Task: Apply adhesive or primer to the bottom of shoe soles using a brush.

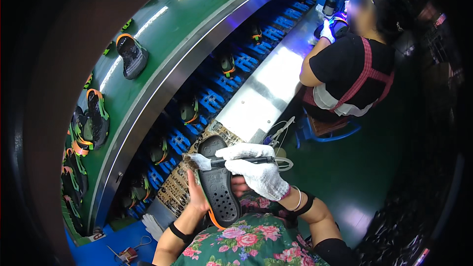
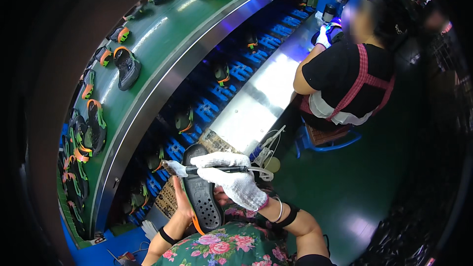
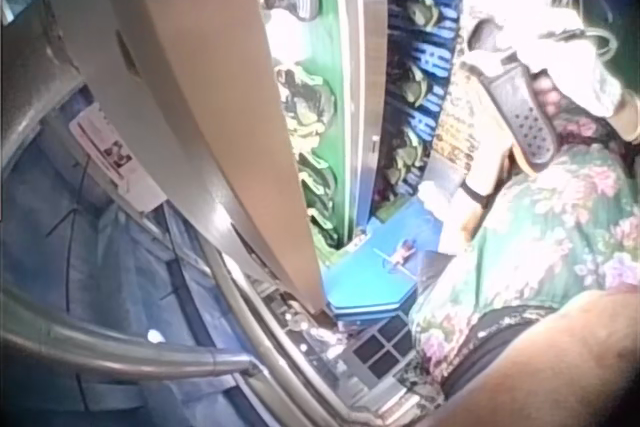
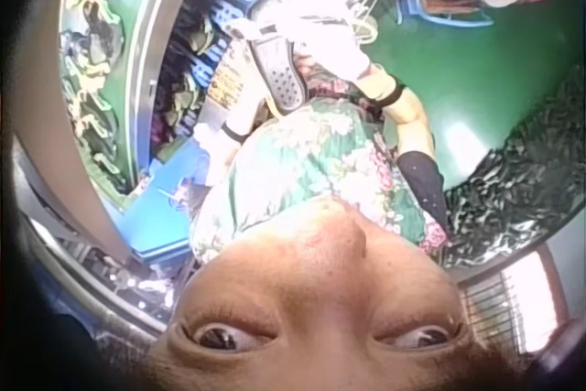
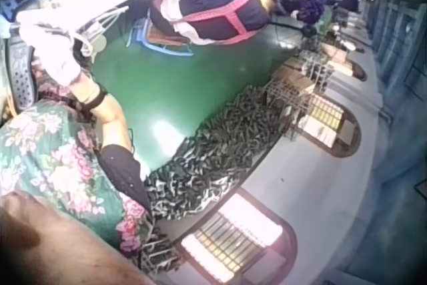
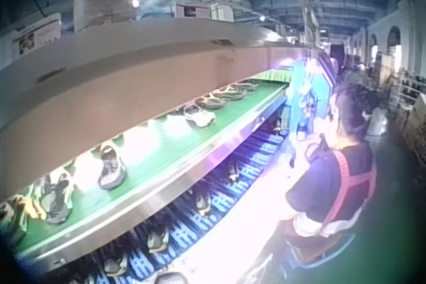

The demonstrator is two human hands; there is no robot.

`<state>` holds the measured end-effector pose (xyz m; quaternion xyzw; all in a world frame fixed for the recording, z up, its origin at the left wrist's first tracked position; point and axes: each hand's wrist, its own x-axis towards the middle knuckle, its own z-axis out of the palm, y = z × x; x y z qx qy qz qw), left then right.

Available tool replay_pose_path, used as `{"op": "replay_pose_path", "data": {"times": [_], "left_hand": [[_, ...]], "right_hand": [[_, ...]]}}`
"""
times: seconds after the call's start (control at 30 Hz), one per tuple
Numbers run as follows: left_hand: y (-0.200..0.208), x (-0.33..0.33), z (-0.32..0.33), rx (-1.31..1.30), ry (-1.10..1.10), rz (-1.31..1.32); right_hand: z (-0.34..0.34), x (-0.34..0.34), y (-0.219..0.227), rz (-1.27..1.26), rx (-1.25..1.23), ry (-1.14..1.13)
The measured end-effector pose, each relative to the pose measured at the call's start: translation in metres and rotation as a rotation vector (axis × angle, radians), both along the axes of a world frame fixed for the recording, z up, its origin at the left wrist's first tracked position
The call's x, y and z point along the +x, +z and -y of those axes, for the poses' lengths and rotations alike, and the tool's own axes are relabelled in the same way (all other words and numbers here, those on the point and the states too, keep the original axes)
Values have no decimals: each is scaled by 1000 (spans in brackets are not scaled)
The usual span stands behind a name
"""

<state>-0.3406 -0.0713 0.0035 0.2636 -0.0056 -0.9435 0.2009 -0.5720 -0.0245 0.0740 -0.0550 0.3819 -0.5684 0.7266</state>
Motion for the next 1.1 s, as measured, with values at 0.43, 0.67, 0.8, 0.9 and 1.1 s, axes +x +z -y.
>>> {"op": "replay_pose_path", "data": {"times": [0.43,0.67,0.8,0.9,1.1], "left_hand": [[25,-30,28,-46,379,6],[43,-65,30,-197,372,-144],[45,-69,22,-125,367,-241],[40,-74,12,-130,389,-392],[5,-54,7,-129,340,-454]], "right_hand": [[34,-6,24,-945,-808,-308],[38,-18,40,-1388,-795,-241],[47,-20,38,-1505,-891,-334],[49,-13,40,-1657,-862,-290],[29,-6,21,-1527,-1088,-85]]}}
